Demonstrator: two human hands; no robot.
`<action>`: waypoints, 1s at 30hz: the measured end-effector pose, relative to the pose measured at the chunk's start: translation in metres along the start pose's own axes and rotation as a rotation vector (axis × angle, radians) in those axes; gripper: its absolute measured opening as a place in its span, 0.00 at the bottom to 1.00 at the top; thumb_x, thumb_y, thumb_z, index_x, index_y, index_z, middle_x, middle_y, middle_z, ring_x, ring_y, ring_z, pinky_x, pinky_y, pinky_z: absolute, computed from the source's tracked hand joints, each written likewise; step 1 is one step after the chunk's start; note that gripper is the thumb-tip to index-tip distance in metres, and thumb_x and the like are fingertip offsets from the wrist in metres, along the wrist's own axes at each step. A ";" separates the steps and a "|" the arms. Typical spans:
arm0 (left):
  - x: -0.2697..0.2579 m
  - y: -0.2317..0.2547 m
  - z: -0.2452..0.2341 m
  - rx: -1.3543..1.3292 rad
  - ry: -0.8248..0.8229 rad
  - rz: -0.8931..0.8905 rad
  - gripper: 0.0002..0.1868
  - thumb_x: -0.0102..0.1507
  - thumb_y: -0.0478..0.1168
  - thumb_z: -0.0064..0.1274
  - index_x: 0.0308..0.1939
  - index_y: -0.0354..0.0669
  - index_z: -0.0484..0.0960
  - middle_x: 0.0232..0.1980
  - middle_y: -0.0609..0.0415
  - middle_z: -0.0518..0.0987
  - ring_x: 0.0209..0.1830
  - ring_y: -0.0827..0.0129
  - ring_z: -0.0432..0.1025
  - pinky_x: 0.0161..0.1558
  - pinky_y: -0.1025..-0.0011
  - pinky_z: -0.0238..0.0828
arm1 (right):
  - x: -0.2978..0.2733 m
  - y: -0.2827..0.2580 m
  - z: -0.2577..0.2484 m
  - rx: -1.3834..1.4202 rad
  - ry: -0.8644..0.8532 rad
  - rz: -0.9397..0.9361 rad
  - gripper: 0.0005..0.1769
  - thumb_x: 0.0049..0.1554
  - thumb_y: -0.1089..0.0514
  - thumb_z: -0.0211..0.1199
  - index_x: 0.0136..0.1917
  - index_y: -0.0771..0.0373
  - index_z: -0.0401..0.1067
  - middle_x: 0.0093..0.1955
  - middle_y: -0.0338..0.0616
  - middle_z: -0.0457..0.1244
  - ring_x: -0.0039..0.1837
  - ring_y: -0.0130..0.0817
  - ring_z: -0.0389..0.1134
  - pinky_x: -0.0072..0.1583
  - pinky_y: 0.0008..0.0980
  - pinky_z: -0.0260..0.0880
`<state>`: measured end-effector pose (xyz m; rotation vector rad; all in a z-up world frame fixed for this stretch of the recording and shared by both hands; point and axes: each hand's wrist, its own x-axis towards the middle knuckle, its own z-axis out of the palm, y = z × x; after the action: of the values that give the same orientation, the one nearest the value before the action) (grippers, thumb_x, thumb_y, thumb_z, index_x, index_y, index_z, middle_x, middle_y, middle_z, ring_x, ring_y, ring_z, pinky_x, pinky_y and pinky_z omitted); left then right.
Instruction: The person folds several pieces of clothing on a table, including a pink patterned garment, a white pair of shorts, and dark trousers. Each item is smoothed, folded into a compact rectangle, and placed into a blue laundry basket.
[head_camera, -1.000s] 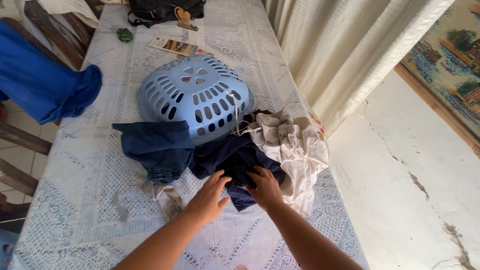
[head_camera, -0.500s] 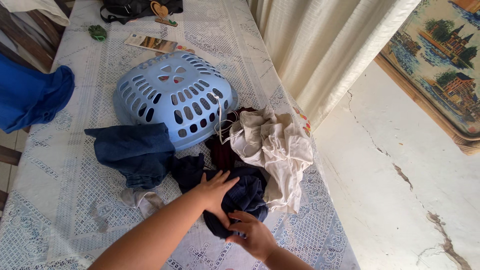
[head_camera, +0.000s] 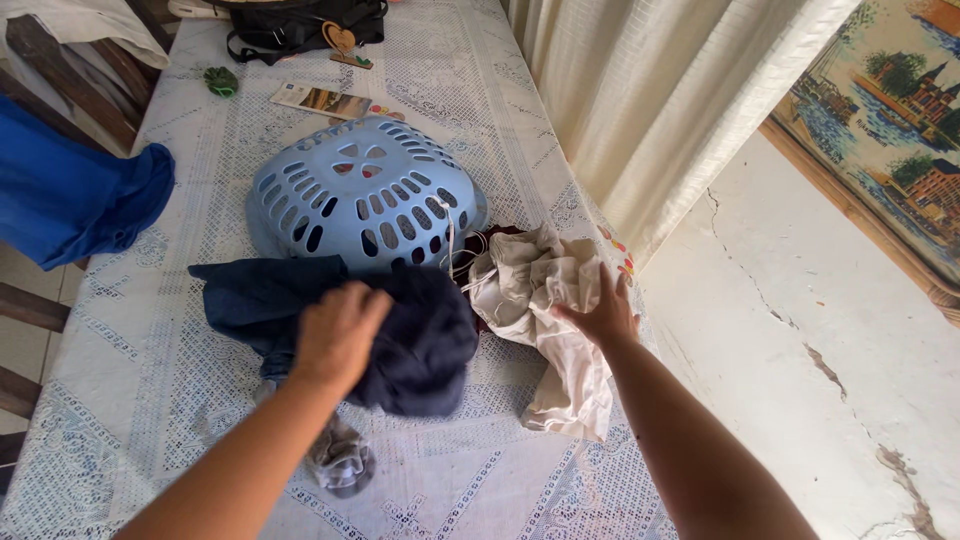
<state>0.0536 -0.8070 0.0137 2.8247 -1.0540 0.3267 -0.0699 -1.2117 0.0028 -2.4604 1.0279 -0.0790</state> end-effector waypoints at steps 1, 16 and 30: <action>0.009 -0.017 -0.004 0.090 0.022 -0.144 0.14 0.68 0.40 0.45 0.57 0.54 0.75 0.59 0.53 0.73 0.58 0.54 0.71 0.52 0.50 0.70 | 0.003 0.001 0.005 0.001 -0.086 0.011 0.71 0.37 0.35 0.83 0.82 0.40 0.42 0.85 0.48 0.33 0.80 0.53 0.48 0.75 0.71 0.39; 0.016 0.042 0.010 -0.180 -0.267 -0.067 0.60 0.57 0.61 0.63 0.79 0.46 0.40 0.83 0.42 0.31 0.84 0.52 0.31 0.72 0.29 0.32 | -0.110 0.097 -0.012 0.498 -0.133 -0.377 0.29 0.54 0.69 0.53 0.69 0.61 0.67 0.52 0.55 0.74 0.54 0.49 0.76 0.57 0.42 0.75; -0.009 0.157 0.070 -0.340 -0.695 -0.044 0.53 0.58 0.66 0.62 0.77 0.48 0.55 0.77 0.49 0.60 0.78 0.54 0.54 0.76 0.34 0.33 | -0.184 0.064 -0.025 0.217 -0.373 -0.308 0.26 0.54 0.49 0.66 0.67 0.48 0.74 0.68 0.40 0.68 0.70 0.39 0.70 0.72 0.39 0.67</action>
<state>-0.0446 -0.9316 -0.0523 2.6655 -1.0050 -0.8161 -0.2502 -1.1351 0.0196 -2.2962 0.4544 0.1564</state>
